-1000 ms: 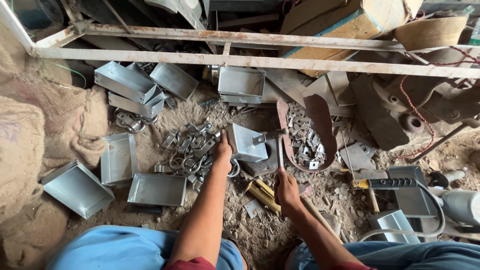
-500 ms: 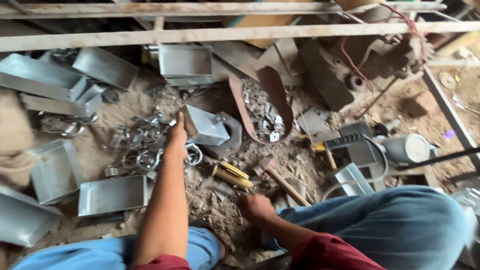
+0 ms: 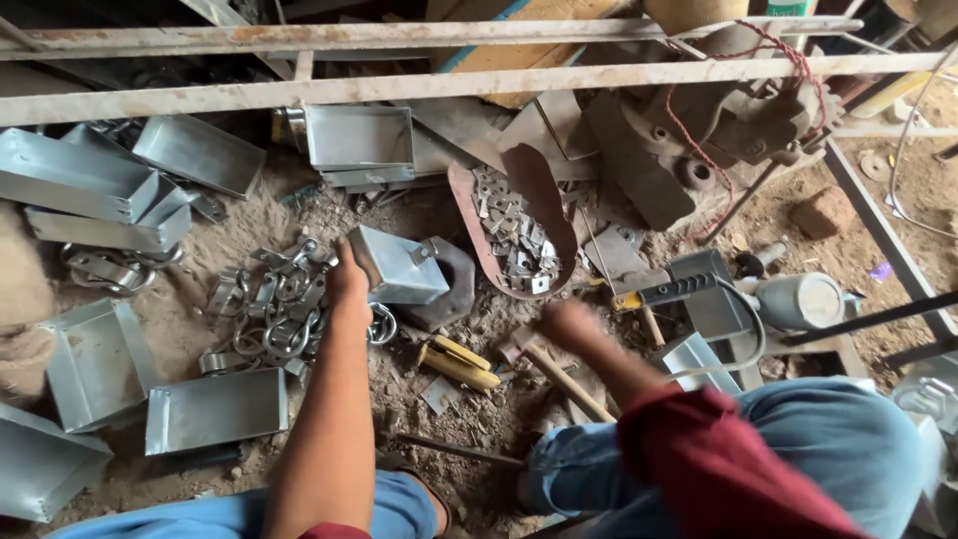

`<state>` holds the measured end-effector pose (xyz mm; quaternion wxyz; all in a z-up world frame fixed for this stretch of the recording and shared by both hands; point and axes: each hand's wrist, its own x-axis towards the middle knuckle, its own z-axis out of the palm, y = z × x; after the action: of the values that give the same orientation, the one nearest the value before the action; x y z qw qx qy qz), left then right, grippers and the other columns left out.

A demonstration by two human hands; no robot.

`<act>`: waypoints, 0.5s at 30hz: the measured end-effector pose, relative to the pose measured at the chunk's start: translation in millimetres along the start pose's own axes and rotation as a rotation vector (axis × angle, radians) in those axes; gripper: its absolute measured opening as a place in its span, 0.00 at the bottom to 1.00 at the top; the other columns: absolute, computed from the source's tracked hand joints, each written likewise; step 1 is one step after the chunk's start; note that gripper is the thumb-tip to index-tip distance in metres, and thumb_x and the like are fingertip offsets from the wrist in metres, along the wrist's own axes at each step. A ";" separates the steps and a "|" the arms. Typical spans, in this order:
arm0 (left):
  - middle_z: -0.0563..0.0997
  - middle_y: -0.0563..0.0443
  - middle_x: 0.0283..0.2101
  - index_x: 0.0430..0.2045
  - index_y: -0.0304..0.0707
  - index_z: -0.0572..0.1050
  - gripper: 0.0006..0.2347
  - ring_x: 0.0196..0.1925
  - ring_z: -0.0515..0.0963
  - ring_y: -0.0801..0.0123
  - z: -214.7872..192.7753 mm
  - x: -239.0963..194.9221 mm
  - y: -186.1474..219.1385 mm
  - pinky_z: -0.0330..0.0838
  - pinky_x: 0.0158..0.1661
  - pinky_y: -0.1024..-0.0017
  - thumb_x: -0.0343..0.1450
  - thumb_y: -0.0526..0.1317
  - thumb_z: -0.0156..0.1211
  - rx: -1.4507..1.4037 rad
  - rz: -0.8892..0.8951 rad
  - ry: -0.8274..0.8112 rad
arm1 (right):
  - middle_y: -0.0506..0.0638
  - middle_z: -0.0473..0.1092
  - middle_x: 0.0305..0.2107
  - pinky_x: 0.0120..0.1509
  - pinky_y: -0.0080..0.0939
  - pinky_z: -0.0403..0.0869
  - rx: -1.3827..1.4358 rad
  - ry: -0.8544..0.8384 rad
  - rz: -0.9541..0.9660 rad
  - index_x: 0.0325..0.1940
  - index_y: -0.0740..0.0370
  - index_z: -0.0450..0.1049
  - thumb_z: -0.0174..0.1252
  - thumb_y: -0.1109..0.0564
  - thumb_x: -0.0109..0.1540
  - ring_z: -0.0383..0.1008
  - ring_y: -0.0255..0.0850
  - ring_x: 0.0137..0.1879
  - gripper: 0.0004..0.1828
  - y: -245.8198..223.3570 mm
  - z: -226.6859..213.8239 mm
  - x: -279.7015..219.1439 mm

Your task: The person positions small metal brackets onto a metal box, welds them in place using a welding rod, and strikes the welded pieces with a hammer.

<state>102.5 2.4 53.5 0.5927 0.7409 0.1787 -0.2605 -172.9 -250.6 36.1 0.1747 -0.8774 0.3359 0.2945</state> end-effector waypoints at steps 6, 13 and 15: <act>0.78 0.35 0.57 0.55 0.31 0.75 0.38 0.59 0.78 0.47 13.4 15.9 -9.6 0.72 0.56 0.56 0.72 0.70 0.38 0.102 0.060 0.029 | 0.53 0.75 0.52 0.61 0.52 0.76 -0.401 0.353 0.002 0.56 0.48 0.77 0.59 0.54 0.58 0.76 0.54 0.60 0.20 188.5 -73.4 25.2; 0.79 0.32 0.54 0.52 0.28 0.76 0.38 0.57 0.79 0.43 17.6 31.1 -11.3 0.73 0.54 0.54 0.73 0.70 0.37 0.206 0.091 0.094 | 0.45 0.76 0.48 0.67 0.52 0.70 -0.492 0.508 -0.095 0.48 0.44 0.76 0.59 0.54 0.59 0.75 0.47 0.59 0.13 199.4 -49.0 34.1; 0.80 0.31 0.53 0.51 0.28 0.77 0.38 0.56 0.80 0.43 22.6 24.9 -12.0 0.74 0.53 0.55 0.73 0.70 0.37 0.204 0.073 0.084 | 0.46 0.77 0.44 0.63 0.51 0.73 -0.436 0.486 -0.136 0.45 0.45 0.77 0.61 0.51 0.60 0.77 0.48 0.56 0.09 205.0 -53.9 30.2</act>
<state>111.7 -17.8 25.6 0.5154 0.8136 0.1490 -0.2243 -275.2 -438.6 35.9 -0.0831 -0.9591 0.2378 0.1291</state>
